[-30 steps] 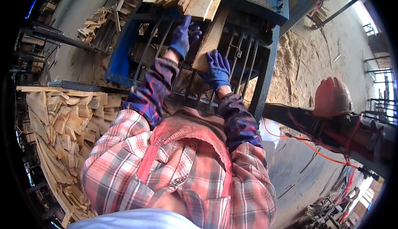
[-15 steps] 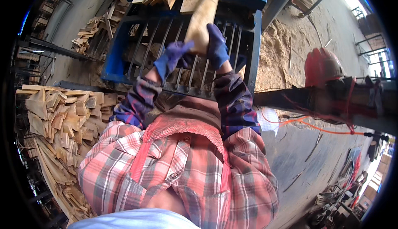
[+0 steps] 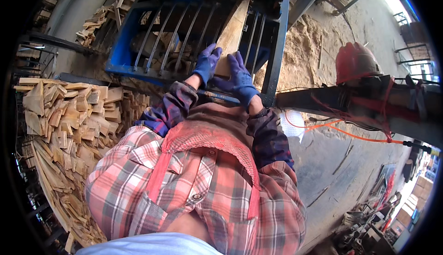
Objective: The person feeds wooden planks into a wood processing machine one by one. They pick up planks from a nearby pile, align them, and push them through the machine's intake, which processes the wood into smaller chips or pieces.
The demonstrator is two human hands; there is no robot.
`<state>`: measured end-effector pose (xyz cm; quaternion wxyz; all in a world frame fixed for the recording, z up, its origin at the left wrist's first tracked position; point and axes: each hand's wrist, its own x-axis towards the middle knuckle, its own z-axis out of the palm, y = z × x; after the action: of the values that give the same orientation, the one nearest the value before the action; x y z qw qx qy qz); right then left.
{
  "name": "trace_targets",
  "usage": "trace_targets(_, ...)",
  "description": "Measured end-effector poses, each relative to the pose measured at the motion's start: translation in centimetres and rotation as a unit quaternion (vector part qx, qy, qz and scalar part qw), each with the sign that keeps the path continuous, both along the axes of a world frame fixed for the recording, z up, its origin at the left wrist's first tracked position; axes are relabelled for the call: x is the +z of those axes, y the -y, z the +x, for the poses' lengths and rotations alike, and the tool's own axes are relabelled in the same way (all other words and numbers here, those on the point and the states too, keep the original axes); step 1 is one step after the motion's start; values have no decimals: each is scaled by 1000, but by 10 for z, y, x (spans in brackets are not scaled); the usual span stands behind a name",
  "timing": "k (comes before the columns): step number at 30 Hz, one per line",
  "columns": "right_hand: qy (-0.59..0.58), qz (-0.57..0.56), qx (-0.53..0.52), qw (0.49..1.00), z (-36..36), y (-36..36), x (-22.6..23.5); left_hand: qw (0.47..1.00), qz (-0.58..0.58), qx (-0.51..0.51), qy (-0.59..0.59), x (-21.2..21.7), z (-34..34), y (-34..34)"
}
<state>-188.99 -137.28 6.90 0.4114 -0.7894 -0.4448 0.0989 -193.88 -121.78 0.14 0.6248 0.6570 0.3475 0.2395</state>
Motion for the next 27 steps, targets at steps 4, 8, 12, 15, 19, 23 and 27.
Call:
trace_targets(4, 131, -52, -72, 987, 3, -6, -20, 981, 154, -73, -95, 34, 15, -4)
trace_targets(8, 246, -101, -84, 960, 38, -28, -45, 906, 374, -58, -187, 9, 45, -31)
trace_targets(12, 244, -112, -83, 960, 87, -54, -54, 906, 405, -81, -96, 43, 74, -49)
trace_targets(15, 239, -151, -87, 955, 122, -75, -45, 769, 625, 74, 115, 121, 114, -87)
trace_targets(19, 139, -260, -99, 950, 172, -113, -38, 806, 502, -12, -315, 170, 154, -136)
trace_targets(23, -237, 19, -105, 965, 167, -138, -19, 881, 390, -78, -257, 155, 141, -147)
trace_targets(27, -599, 321, 14, 733, 137, -116, -12, 940, -189, -235, 158, 123, 33, -99)
